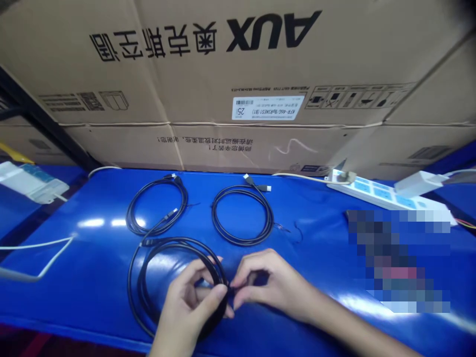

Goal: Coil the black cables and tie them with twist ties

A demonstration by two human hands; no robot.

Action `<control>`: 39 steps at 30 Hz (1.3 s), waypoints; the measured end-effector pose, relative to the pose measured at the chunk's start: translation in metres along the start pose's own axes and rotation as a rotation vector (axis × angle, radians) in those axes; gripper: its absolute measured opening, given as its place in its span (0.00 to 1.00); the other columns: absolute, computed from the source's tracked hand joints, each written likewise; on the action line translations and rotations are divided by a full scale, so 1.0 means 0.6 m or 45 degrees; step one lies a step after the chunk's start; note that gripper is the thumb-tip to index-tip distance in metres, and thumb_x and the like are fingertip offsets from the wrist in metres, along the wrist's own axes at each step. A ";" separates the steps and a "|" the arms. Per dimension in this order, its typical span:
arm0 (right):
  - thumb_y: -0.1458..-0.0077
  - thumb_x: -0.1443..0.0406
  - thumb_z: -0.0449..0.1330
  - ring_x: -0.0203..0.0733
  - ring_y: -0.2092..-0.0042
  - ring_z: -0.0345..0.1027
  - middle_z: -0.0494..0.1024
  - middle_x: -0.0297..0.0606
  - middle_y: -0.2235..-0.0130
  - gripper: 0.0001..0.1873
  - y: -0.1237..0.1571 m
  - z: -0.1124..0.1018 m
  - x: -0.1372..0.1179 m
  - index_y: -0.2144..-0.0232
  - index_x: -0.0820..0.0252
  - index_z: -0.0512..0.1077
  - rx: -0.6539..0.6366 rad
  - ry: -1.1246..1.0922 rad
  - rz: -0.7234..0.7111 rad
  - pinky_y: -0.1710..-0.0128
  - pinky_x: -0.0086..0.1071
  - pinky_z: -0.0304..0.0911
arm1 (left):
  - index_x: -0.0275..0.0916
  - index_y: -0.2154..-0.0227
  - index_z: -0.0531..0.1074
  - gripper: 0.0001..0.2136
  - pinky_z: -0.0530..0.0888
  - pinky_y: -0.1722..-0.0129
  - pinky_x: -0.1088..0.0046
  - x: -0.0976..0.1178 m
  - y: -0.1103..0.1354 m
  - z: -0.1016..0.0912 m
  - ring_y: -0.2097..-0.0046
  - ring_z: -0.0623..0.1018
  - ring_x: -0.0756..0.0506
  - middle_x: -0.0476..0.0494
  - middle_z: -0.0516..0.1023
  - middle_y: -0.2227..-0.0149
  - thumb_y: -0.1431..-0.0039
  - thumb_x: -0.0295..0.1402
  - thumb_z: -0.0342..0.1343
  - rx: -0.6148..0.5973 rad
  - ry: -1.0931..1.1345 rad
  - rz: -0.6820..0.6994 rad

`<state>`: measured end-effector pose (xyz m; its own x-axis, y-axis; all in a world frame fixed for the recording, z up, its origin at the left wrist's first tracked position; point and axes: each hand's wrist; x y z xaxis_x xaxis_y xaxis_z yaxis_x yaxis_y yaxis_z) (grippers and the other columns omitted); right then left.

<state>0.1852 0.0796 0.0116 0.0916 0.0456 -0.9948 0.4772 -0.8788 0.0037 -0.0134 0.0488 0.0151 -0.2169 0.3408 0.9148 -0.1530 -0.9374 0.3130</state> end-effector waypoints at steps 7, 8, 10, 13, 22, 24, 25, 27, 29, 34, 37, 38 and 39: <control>0.30 0.62 0.58 0.37 0.67 0.72 0.82 0.36 0.68 0.12 0.009 -0.005 0.003 0.64 0.60 0.78 0.025 0.799 -0.804 0.67 0.31 0.62 | 0.40 0.58 0.79 0.19 0.76 0.74 0.74 0.006 0.005 0.013 0.78 0.80 0.49 0.53 0.74 0.70 0.52 0.40 0.72 0.075 0.002 -0.008; 0.30 0.65 0.56 0.37 0.68 0.71 0.81 0.35 0.69 0.12 0.010 -0.005 0.002 0.65 0.60 0.77 0.048 0.942 -0.858 0.68 0.31 0.59 | 0.40 0.58 0.79 0.18 0.76 0.75 0.75 0.007 0.006 0.014 0.78 0.80 0.49 0.54 0.74 0.71 0.52 0.40 0.72 0.076 0.009 -0.008; 0.30 0.68 0.55 0.38 0.68 0.69 0.79 0.34 0.69 0.13 0.012 -0.004 -0.001 0.67 0.59 0.76 0.073 1.112 -0.866 0.69 0.32 0.57 | 0.40 0.58 0.79 0.18 0.76 0.75 0.75 0.008 0.006 0.016 0.78 0.80 0.49 0.53 0.74 0.71 0.51 0.40 0.72 0.081 0.025 -0.003; 0.32 0.60 0.59 0.37 0.66 0.70 0.78 0.34 0.68 0.10 0.010 -0.006 -0.013 0.65 0.59 0.75 -0.035 0.769 -0.462 0.66 0.29 0.62 | 0.40 0.58 0.79 0.18 0.76 0.73 0.75 0.008 0.007 0.016 0.78 0.80 0.49 0.52 0.78 0.71 0.51 0.40 0.71 0.099 0.017 0.026; 0.41 0.46 0.63 0.36 0.70 0.69 0.80 0.37 0.70 0.25 0.001 -0.009 -0.035 0.70 0.64 0.78 -0.182 -0.187 0.421 0.67 0.30 0.65 | 0.39 0.59 0.78 0.19 0.76 0.74 0.74 0.010 0.011 0.017 0.78 0.80 0.49 0.52 0.78 0.71 0.53 0.40 0.72 0.139 0.008 0.060; 0.45 0.47 0.67 0.35 0.70 0.69 0.79 0.37 0.71 0.24 -0.002 -0.006 -0.031 0.68 0.64 0.79 -0.209 -0.263 0.431 0.67 0.29 0.65 | 0.39 0.58 0.78 0.19 0.76 0.73 0.74 0.010 0.012 0.016 0.77 0.80 0.48 0.51 0.78 0.72 0.52 0.40 0.72 0.118 0.013 0.054; 0.47 0.47 0.69 0.35 0.70 0.69 0.79 0.36 0.71 0.23 -0.003 -0.004 -0.028 0.67 0.64 0.80 -0.204 -0.307 0.445 0.67 0.29 0.66 | 0.39 0.58 0.78 0.19 0.76 0.73 0.73 0.010 0.012 0.016 0.77 0.80 0.48 0.51 0.78 0.72 0.52 0.40 0.72 0.109 0.013 0.051; 0.51 0.49 0.73 0.35 0.71 0.70 0.79 0.35 0.71 0.23 -0.005 -0.002 -0.022 0.65 0.63 0.80 -0.174 -0.397 0.484 0.66 0.30 0.66 | 0.38 0.58 0.78 0.19 0.77 0.72 0.72 0.010 0.012 0.016 0.77 0.80 0.48 0.50 0.79 0.72 0.51 0.40 0.72 0.105 0.004 0.045; 0.54 0.51 0.74 0.36 0.71 0.70 0.79 0.35 0.72 0.22 -0.005 0.000 -0.016 0.65 0.63 0.81 -0.127 -0.459 0.473 0.67 0.30 0.67 | 0.38 0.58 0.78 0.20 0.77 0.72 0.71 0.010 0.012 0.016 0.77 0.80 0.47 0.50 0.79 0.71 0.52 0.40 0.72 0.120 -0.008 0.043; 0.40 0.60 0.67 0.35 0.71 0.72 0.80 0.38 0.67 0.10 0.005 0.004 -0.010 0.65 0.60 0.83 0.007 -0.138 -0.046 0.69 0.28 0.67 | 0.40 0.59 0.77 0.17 0.77 0.73 0.73 0.005 0.007 0.007 0.78 0.79 0.49 0.51 0.79 0.69 0.51 0.38 0.72 0.149 0.056 0.076; 0.34 0.64 0.60 0.36 0.67 0.74 0.81 0.40 0.66 0.11 0.010 0.004 -0.017 0.62 0.58 0.83 -0.015 0.115 -0.356 0.65 0.28 0.69 | 0.41 0.59 0.78 0.15 0.78 0.74 0.73 0.001 0.004 -0.004 0.75 0.80 0.48 0.50 0.80 0.68 0.50 0.37 0.71 0.084 0.013 0.094; 0.35 0.63 0.61 0.36 0.66 0.75 0.81 0.40 0.65 0.10 0.010 0.003 -0.020 0.62 0.59 0.83 -0.042 0.080 -0.317 0.64 0.28 0.70 | 0.41 0.59 0.78 0.16 0.79 0.73 0.72 0.000 0.004 -0.007 0.74 0.81 0.47 0.49 0.81 0.67 0.50 0.37 0.71 0.069 -0.011 0.094; 0.36 0.61 0.63 0.37 0.65 0.75 0.81 0.40 0.65 0.10 0.009 0.003 -0.022 0.62 0.59 0.82 -0.074 -0.024 -0.207 0.64 0.29 0.70 | 0.42 0.58 0.78 0.16 0.79 0.72 0.71 -0.001 0.004 -0.008 0.74 0.81 0.47 0.48 0.81 0.67 0.49 0.37 0.71 0.073 -0.024 0.093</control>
<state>0.1847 0.0734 0.0249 -0.0072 0.1755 -0.9845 0.5345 -0.8314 -0.1521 -0.0182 0.0467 0.0138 -0.2075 0.2704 0.9401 -0.0821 -0.9625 0.2587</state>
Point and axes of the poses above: each hand's wrist, its own y-axis away from the middle knuckle, its own z-axis out of the palm, x = y × z
